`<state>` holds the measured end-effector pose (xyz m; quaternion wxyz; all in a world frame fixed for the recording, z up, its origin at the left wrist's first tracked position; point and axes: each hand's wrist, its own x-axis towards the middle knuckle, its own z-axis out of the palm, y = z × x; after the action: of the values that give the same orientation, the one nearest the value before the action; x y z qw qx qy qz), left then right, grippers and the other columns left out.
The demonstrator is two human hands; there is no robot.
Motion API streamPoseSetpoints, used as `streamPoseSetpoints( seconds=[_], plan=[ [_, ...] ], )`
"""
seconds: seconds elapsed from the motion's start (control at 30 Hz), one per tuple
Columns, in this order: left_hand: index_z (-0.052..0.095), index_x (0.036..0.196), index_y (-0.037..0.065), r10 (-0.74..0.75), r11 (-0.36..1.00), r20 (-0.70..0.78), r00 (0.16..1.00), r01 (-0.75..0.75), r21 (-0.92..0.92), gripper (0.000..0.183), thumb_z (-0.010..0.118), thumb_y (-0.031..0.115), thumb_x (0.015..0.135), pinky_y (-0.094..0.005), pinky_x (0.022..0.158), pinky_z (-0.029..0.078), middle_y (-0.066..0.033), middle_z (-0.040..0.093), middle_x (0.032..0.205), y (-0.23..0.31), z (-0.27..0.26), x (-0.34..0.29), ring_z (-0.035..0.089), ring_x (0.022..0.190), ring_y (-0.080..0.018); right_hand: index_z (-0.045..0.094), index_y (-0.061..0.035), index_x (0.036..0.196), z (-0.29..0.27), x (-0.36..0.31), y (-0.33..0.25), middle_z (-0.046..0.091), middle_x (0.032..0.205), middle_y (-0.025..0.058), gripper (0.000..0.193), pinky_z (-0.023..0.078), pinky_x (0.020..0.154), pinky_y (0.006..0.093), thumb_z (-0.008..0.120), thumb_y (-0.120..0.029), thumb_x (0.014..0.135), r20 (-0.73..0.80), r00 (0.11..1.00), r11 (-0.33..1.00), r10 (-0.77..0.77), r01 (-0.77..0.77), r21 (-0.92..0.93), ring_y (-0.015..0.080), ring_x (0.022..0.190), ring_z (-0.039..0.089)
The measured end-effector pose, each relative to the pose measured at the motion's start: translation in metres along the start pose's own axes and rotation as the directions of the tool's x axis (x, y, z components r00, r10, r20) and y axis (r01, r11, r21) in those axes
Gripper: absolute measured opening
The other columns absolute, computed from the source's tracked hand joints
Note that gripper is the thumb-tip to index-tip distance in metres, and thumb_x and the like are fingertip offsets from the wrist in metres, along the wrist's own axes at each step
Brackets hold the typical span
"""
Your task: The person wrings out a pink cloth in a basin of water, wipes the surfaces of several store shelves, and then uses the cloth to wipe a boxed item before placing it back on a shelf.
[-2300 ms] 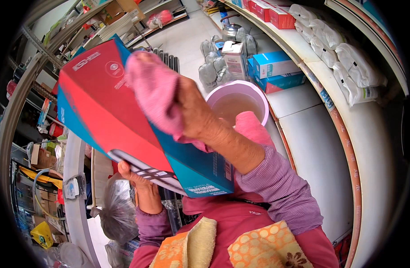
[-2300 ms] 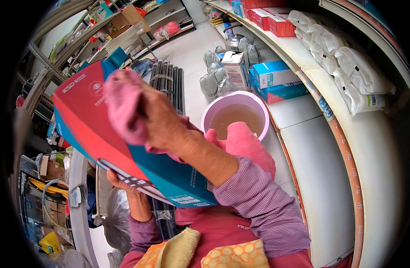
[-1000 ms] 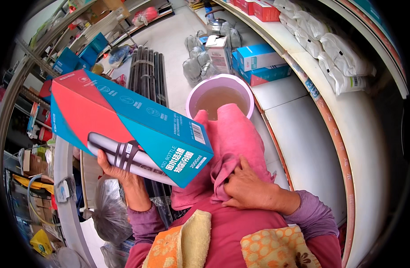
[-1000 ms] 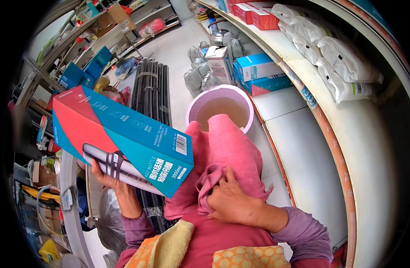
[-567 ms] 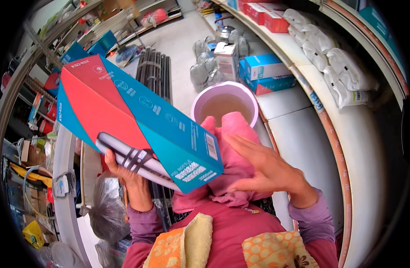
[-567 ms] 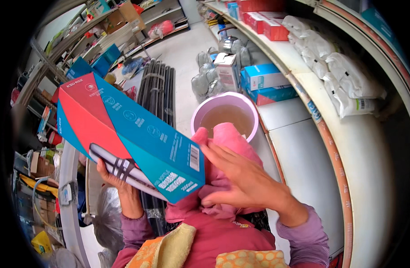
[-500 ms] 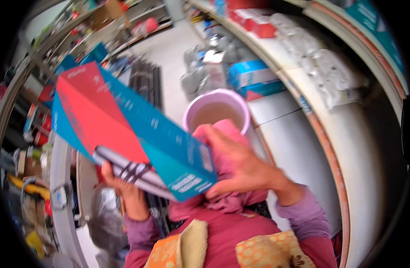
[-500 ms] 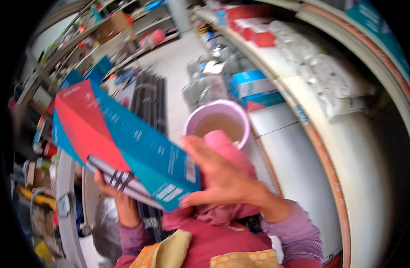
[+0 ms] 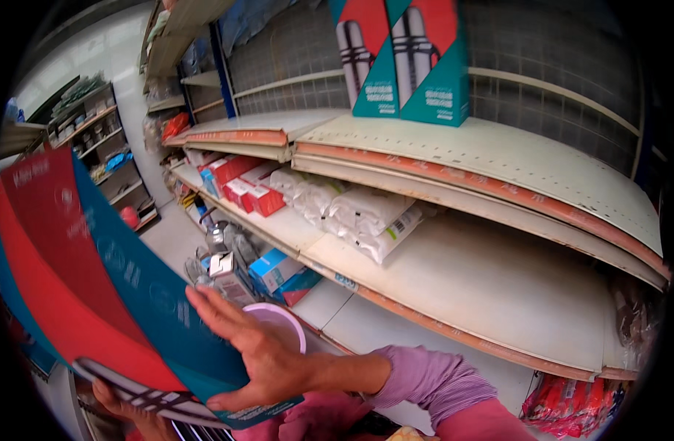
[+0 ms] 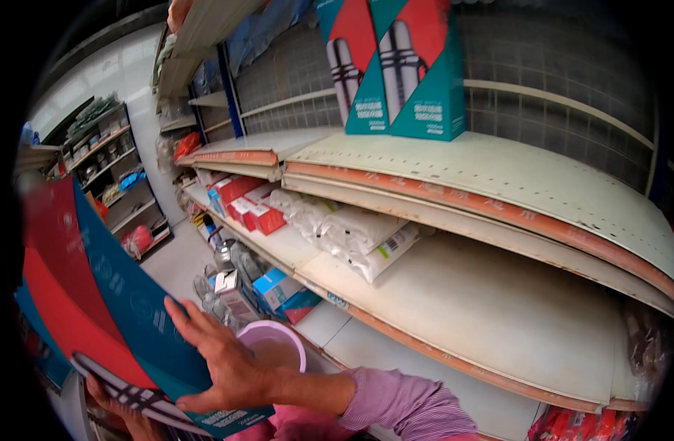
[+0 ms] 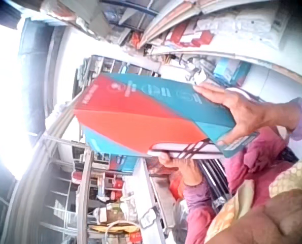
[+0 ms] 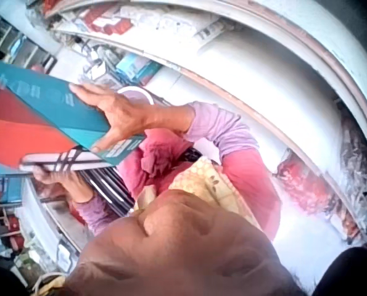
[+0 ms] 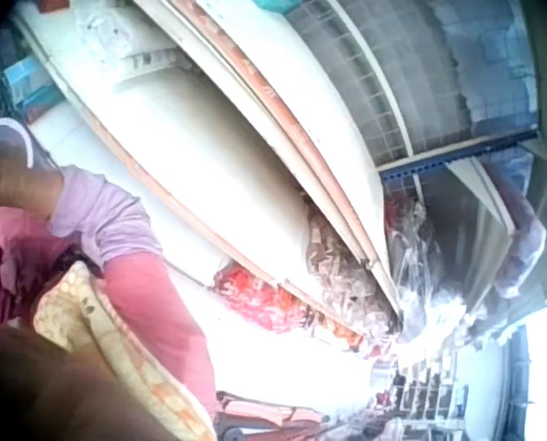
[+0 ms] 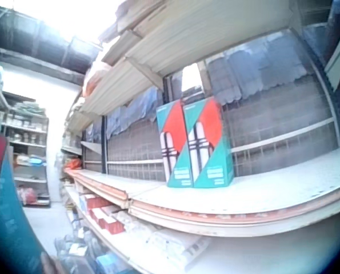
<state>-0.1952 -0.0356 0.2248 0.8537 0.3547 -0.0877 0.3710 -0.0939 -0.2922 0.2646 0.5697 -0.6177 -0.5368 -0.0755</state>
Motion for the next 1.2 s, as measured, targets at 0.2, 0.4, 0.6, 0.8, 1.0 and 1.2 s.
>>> streamPoseSetpoints(
  seconds=[0.2,0.4,0.6,0.8,1.0,1.2],
  plan=[
    [0.045,0.130,0.007,0.101,0.994,0.437,0.894,-0.104,-0.017,0.061,0.057,0.046,0.084,-0.0402,0.101,0.039,-0.0086,0.052,0.126,-0.031,0.101,0.065,0.049,0.115,-0.0231,0.010,0.0037,0.146,-0.093,-0.004,-0.058,0.016,0.151,0.0232,0.114,0.013,0.112,0.0366,0.082,-0.028,0.064,-0.134,0.968,0.938,-0.212,0.163,-0.307,0.0319,0.141,0.016],
    [0.046,0.127,0.003,-0.141,0.979,0.799,0.585,0.204,0.024,0.058,0.056,0.045,0.088,-0.0395,0.096,0.047,-0.0110,0.058,0.120,-0.084,0.292,0.047,0.059,0.107,-0.0225,0.018,0.0064,0.144,-0.174,-0.034,-0.129,0.040,0.136,0.0242,0.112,0.037,0.100,0.0344,0.084,-0.025,0.059,-0.469,0.880,0.951,-0.082,-0.072,-0.301,0.0280,0.120,0.046],
    [0.051,0.123,0.002,-0.204,0.978,0.881,0.427,0.045,0.204,0.063,0.052,0.055,0.089,-0.0367,0.092,0.046,-0.0074,0.059,0.115,-0.110,0.400,0.008,0.058,0.103,-0.0160,0.031,0.0066,0.139,-0.219,-0.063,-0.190,0.057,0.114,0.0202,0.091,0.054,0.080,0.0335,0.077,-0.015,0.062,-0.685,0.700,0.929,-0.202,-0.084,-0.359,0.0216,0.090,0.063],
    [0.022,0.143,-0.005,-0.188,0.965,0.916,0.355,-0.109,0.240,0.091,0.066,0.046,0.082,-0.0357,0.102,0.036,-0.0207,0.037,0.140,-0.134,0.412,0.000,0.043,0.125,-0.0250,0.054,0.0005,0.100,-0.266,-0.070,-0.207,0.061,0.078,0.0085,0.035,0.057,0.060,0.0279,0.067,-0.021,0.075,-0.787,0.613,0.994,-0.062,-0.035,-0.106,0.0168,0.063,0.065],
    [0.019,0.143,-0.006,-0.316,0.938,0.871,0.376,-0.012,0.345,0.088,0.070,0.032,0.083,-0.0343,0.103,0.037,-0.0276,0.032,0.142,-0.148,0.381,0.007,0.039,0.129,-0.0273,0.051,0.0033,0.111,-0.333,-0.065,-0.221,0.061,0.086,0.0113,0.047,0.059,0.062,0.0289,0.071,-0.013,0.072,-0.782,0.553,0.930,-0.288,-0.031,-0.365,0.0176,0.069,0.065],
    [0.022,0.143,-0.003,-0.441,0.886,0.777,0.449,0.082,0.456,0.079,0.066,0.029,0.086,-0.0338,0.096,0.045,-0.0247,0.034,0.142,-0.158,0.330,0.024,0.043,0.127,-0.0253,0.014,0.0110,0.141,-0.380,-0.066,-0.199,0.054,0.109,0.0235,0.103,0.058,0.068,0.0324,0.078,-0.009,0.063,-0.825,0.447,0.898,-0.344,-0.099,-0.428,0.0255,0.084,0.064]
  ],
)
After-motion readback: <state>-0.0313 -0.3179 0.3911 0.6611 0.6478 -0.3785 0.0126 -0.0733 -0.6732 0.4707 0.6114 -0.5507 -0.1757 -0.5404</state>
